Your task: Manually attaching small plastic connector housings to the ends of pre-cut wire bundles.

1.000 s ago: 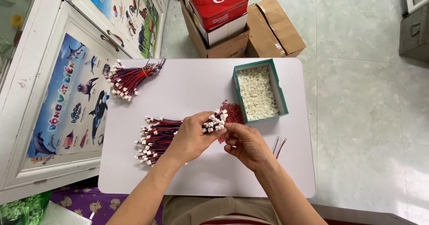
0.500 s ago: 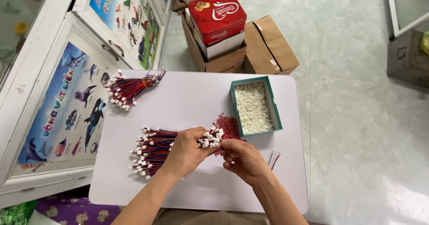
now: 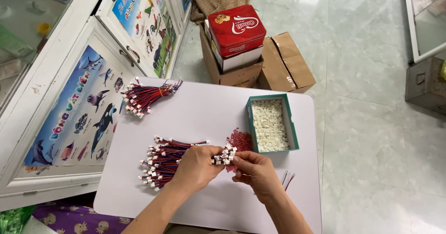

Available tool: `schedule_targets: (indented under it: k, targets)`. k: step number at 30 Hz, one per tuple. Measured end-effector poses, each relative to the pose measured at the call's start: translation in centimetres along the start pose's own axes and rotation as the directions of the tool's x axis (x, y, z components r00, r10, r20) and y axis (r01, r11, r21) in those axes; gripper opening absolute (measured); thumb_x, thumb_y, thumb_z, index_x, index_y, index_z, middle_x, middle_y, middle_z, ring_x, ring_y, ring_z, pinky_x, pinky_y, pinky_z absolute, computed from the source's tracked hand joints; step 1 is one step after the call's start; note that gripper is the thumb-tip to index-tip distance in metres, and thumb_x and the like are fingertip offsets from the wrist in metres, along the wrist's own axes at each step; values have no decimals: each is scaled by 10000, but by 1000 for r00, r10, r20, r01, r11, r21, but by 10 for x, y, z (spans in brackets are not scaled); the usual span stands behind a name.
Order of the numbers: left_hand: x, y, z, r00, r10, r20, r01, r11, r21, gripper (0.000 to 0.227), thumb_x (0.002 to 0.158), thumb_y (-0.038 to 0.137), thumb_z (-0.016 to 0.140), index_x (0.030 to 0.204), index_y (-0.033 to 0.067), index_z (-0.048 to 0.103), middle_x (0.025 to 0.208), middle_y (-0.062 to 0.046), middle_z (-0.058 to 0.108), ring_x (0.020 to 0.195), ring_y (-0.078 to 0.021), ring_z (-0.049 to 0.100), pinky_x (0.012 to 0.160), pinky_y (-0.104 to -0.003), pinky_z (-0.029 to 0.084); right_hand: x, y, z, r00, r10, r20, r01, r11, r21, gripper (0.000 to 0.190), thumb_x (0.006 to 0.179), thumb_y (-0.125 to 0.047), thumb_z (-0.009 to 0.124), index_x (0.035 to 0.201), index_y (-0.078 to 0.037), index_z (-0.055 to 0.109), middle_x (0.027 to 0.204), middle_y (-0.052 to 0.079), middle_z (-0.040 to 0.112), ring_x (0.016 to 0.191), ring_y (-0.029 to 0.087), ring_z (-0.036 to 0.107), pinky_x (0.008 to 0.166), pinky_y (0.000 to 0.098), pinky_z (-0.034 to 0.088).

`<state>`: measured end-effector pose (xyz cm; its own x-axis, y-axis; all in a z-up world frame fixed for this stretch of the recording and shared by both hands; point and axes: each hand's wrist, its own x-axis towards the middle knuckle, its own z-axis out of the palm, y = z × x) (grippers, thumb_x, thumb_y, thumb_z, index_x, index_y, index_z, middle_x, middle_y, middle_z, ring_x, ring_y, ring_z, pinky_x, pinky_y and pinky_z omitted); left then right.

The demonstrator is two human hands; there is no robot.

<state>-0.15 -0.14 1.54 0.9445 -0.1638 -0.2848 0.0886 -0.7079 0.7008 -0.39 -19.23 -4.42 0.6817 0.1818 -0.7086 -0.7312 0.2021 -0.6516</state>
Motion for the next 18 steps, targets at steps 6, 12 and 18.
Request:
schedule_targets:
  k: [6, 12, 18]
  targets:
    - [0, -9, 0, 990, 140, -32, -142, 986, -88, 284, 737, 241, 822, 967, 82, 773, 871, -135, 752, 779, -327, 724, 720, -416, 557, -3, -5, 1, 983, 171, 70, -168, 985, -44, 237, 928, -276, 695, 946, -41, 721, 851, 63, 772, 574, 94, 575, 614, 308, 551]
    - [0, 0, -3, 1000, -12, 8, 12, 997, 71, 233, 772, 246, 803, 961, 112, 783, 885, -119, 747, 824, -327, 720, 786, -422, 547, -7, -5, 7, 996, 56, 72, -47, 990, -133, 249, 939, -282, 688, 858, -53, 747, 828, 41, 755, 643, 66, 550, 633, 281, 539]
    - [2, -8, 0, 997, 64, -33, -66, 996, -67, 171, 782, 175, 796, 911, 65, 772, 850, -91, 737, 795, -283, 718, 732, -398, 551, -2, 2, 3, 991, 49, 125, -52, 999, 15, 200, 950, -214, 673, 855, -46, 724, 782, 51, 728, 647, 85, 552, 630, 280, 524]
